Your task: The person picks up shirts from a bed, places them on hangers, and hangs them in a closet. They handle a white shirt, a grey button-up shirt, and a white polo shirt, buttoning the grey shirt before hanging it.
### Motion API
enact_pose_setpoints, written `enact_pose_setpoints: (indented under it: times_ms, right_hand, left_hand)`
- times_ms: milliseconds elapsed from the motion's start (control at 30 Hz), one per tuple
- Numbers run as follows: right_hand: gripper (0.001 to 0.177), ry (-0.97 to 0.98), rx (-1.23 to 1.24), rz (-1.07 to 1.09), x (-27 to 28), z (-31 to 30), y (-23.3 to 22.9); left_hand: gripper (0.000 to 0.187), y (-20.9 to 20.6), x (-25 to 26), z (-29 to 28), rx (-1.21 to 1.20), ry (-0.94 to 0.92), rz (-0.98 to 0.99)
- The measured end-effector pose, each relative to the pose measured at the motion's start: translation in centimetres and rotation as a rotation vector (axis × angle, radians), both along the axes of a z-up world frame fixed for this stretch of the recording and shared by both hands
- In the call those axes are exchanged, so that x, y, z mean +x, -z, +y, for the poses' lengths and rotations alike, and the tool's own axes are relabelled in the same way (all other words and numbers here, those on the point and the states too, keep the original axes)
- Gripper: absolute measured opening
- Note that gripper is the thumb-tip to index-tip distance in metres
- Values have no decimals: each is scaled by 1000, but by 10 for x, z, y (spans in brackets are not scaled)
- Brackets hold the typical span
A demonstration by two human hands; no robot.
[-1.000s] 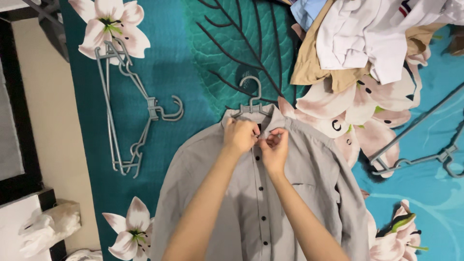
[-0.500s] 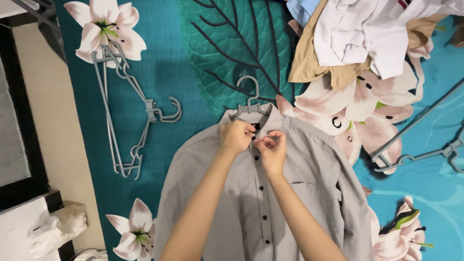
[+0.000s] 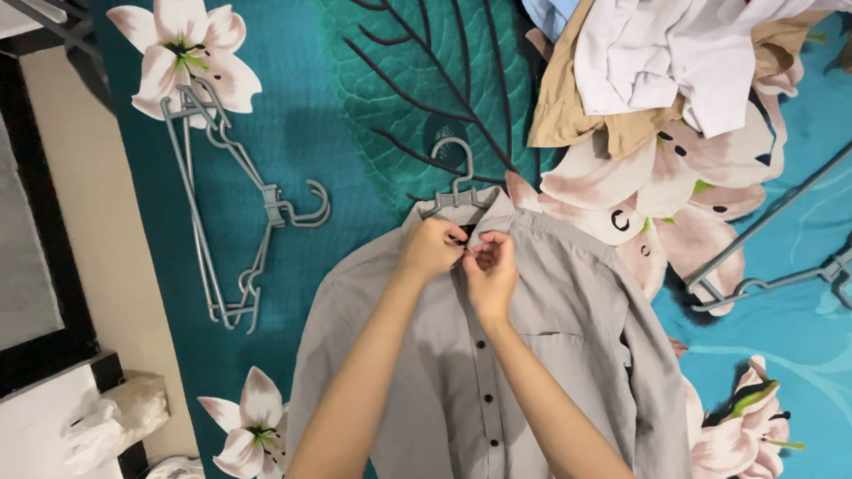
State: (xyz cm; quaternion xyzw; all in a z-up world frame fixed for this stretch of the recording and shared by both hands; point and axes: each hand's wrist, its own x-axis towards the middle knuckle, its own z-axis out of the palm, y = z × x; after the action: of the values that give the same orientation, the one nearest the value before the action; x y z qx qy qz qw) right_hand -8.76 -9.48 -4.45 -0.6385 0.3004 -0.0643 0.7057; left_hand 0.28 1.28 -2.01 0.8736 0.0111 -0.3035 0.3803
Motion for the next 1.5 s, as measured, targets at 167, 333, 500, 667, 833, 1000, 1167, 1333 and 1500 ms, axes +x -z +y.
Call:
enact_pose_setpoints:
  times_ms: [167,333,500,667,833,1000,1167,1333,1500]
  right_hand:
    - [48,-32,23,-42,1,1,-21]
    - [48,-68,-36,-10,5,-6,-13]
    - [43,-123,-32,17,6,-13,1]
    - [50,-124,70,51,12,-20,-5]
    - [42,-94,-5,71,10,-12,-10]
    - [36,15,-1,11,6,-2,-12]
    - [34,9,29,1,3,0,-14]
    - [27,42,236,58,8,-16,-2]
    - [27,98,479,254,8,-23,-9]
  left_hand:
    - [36,-12,1,-6,54,-6,-20]
    - [38,-23,1,-11,94,71,-112]
    - [40,-24,-2,-9,14,69,-118]
    - [50,-26,-2,-6,27,83,-140]
    - [52,-18,-5,-8,5,-14,-98]
    - [47,-8,-3,-12,95,13,-135]
    - [49,-11,2,-11,129,35,-90]
    - [53,-12,1,-10,74,-18,-111]
    - [52,-12,-2,-10,19,-67,-127]
